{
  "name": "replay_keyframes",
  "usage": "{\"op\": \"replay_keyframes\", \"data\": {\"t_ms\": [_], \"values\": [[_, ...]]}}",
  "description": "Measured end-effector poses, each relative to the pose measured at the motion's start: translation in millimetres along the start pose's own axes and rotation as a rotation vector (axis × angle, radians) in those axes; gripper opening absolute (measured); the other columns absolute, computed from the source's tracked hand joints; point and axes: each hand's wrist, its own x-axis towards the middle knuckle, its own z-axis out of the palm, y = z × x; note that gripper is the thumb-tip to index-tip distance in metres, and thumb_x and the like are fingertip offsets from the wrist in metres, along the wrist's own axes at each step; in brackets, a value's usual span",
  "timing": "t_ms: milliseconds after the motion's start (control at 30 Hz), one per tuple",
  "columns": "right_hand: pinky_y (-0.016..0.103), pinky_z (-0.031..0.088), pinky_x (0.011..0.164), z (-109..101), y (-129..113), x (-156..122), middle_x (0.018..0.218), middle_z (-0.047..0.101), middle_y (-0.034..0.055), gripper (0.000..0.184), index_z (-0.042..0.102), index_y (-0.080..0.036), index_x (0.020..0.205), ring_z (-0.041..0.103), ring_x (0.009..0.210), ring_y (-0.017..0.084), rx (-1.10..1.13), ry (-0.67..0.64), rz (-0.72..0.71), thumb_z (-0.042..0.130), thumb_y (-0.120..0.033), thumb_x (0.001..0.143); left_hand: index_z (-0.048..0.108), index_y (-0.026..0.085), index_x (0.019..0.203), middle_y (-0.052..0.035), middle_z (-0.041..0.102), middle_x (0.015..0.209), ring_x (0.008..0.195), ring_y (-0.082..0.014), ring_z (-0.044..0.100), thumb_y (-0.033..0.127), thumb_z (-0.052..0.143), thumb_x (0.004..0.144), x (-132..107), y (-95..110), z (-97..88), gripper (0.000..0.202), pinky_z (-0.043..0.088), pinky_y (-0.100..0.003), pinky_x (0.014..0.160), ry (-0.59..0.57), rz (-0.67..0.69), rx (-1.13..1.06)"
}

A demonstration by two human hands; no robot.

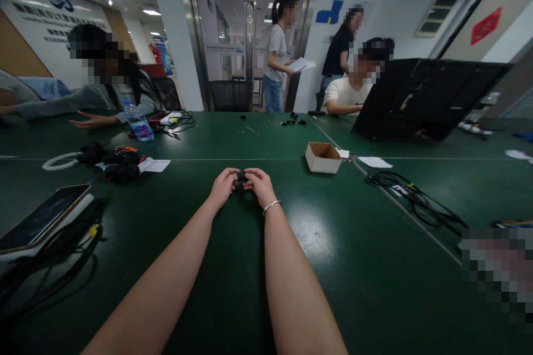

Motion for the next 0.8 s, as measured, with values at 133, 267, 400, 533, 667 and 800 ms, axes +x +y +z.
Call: {"op": "replay_keyframes", "data": {"t_ms": [133,267,400,533,667,800], "values": [[0.019,0.051,0.049,0.2,-0.5,-0.2,0.063,0.063,-0.0011,0.013,0.065,-0.016,0.086,0.059,0.050,0.009,0.003,0.000,0.001,0.064,-0.015,0.073,0.061,0.020,0.099,-0.0003,0.057,0.070,0.057,-0.0108,0.050,0.032,0.046,0.085,0.0,0.6,-0.2,0.024,0.040,-0.020,0.053,0.007,0.007,0.003],[0.019,0.051,0.049,-0.2,-0.5,0.3,0.063,0.063,-0.0010,0.014,0.065,-0.015,0.086,0.059,0.049,0.009,0.010,-0.001,0.001,0.065,-0.016,0.072,0.062,0.019,0.099,0.0001,0.056,0.068,0.056,-0.0105,0.049,0.033,0.045,0.086,-1.0,2.9,-0.8,0.026,0.039,-0.020,0.053,-0.001,0.018,-0.012],[0.019,0.051,0.049,-0.6,0.1,1.0,0.064,0.064,-0.0007,0.017,0.065,-0.015,0.087,0.060,0.050,0.009,0.015,0.000,0.008,0.067,-0.017,0.070,0.062,0.018,0.098,0.0010,0.054,0.065,0.054,-0.0099,0.048,0.029,0.042,0.085,-0.8,3.2,-0.4,0.026,0.038,-0.019,0.051,-0.010,0.028,-0.051],[0.019,0.051,0.049,-0.6,0.7,1.3,0.064,0.064,-0.0007,0.017,0.065,-0.015,0.086,0.059,0.049,0.009,0.020,-0.006,0.005,0.067,-0.017,0.069,0.062,0.018,0.098,0.0012,0.055,0.065,0.054,-0.0096,0.048,0.026,0.044,0.082,1.0,-0.1,0.5,0.025,0.038,-0.019,0.052,-0.003,0.027,-0.061],[0.019,0.051,0.049,-0.6,0.8,1.3,0.064,0.063,-0.0010,0.017,0.065,-0.015,0.085,0.059,0.049,0.009,0.017,-0.008,-0.002,0.068,-0.018,0.068,0.062,0.019,0.097,0.0013,0.055,0.064,0.055,-0.0101,0.049,0.030,0.044,0.084,2.3,-2.5,0.5,0.025,0.039,-0.020,0.053,0.005,0.031,-0.046],[0.020,0.051,0.049,-0.6,0.9,1.4,0.064,0.064,-0.0005,0.018,0.065,-0.015,0.085,0.059,0.050,0.009,0.012,-0.008,-0.008,0.068,-0.019,0.068,0.062,0.018,0.098,0.0013,0.055,0.064,0.055,-0.0102,0.050,0.031,0.044,0.085,2.8,-3.4,0.3,0.025,0.040,-0.020,0.053,-0.002,0.028,-0.040]]}}
